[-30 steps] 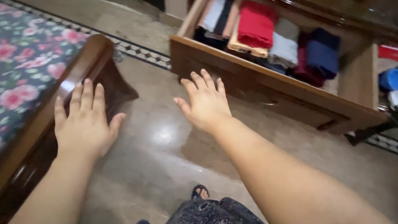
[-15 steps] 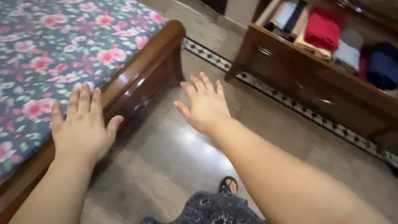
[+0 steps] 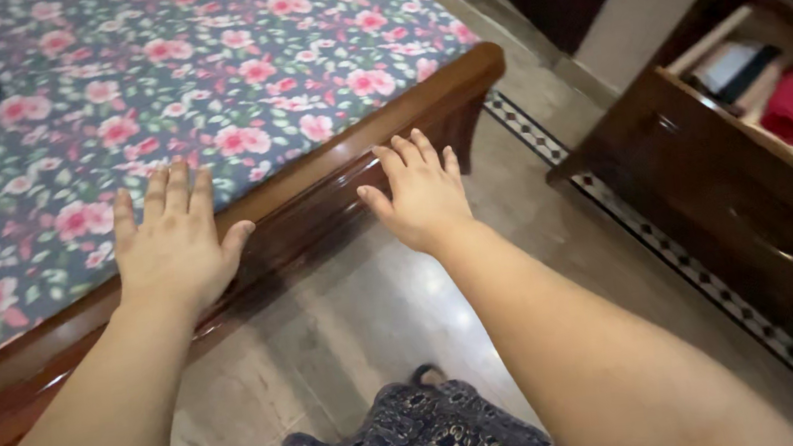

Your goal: The person takes folded clothes from a bed and places them into an open dresser drawer, organizing them neatly in rows.

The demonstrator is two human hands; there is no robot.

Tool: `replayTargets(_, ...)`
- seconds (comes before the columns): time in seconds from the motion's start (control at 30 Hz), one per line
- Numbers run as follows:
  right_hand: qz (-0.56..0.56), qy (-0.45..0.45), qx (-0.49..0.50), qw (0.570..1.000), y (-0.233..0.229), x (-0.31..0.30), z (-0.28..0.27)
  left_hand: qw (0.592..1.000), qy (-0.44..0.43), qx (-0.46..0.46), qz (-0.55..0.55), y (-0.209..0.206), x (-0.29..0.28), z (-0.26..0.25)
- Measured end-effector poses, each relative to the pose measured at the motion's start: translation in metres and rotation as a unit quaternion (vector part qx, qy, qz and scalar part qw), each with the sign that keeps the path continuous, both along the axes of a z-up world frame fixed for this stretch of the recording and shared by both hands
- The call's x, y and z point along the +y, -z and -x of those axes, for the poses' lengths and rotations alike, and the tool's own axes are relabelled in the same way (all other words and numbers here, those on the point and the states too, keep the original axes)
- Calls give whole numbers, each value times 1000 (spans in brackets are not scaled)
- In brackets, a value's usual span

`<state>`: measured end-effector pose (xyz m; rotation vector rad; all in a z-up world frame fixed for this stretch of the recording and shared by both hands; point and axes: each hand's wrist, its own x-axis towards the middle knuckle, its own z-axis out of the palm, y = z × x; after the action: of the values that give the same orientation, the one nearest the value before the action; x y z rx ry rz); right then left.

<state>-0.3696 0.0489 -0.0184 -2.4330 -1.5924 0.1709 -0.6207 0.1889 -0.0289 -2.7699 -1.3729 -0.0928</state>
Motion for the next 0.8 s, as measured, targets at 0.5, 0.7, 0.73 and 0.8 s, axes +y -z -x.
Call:
replayTargets(0.5,-25,-165,-3,986,7,80,16,989,-140,22,-44,5,2,51)
replayTargets(0.7,-10,-224,-7,975,7,111,20,980,-193,6,-41,8,1,59)
replayTargets(0.73,-17,-233,-8,972,8,116,23,978,-204,13,-43,7,0,62)
replayTargets(0.8,-29,-252,-9,967,10,125,30,973,-225,29,-42,5,-4,72)
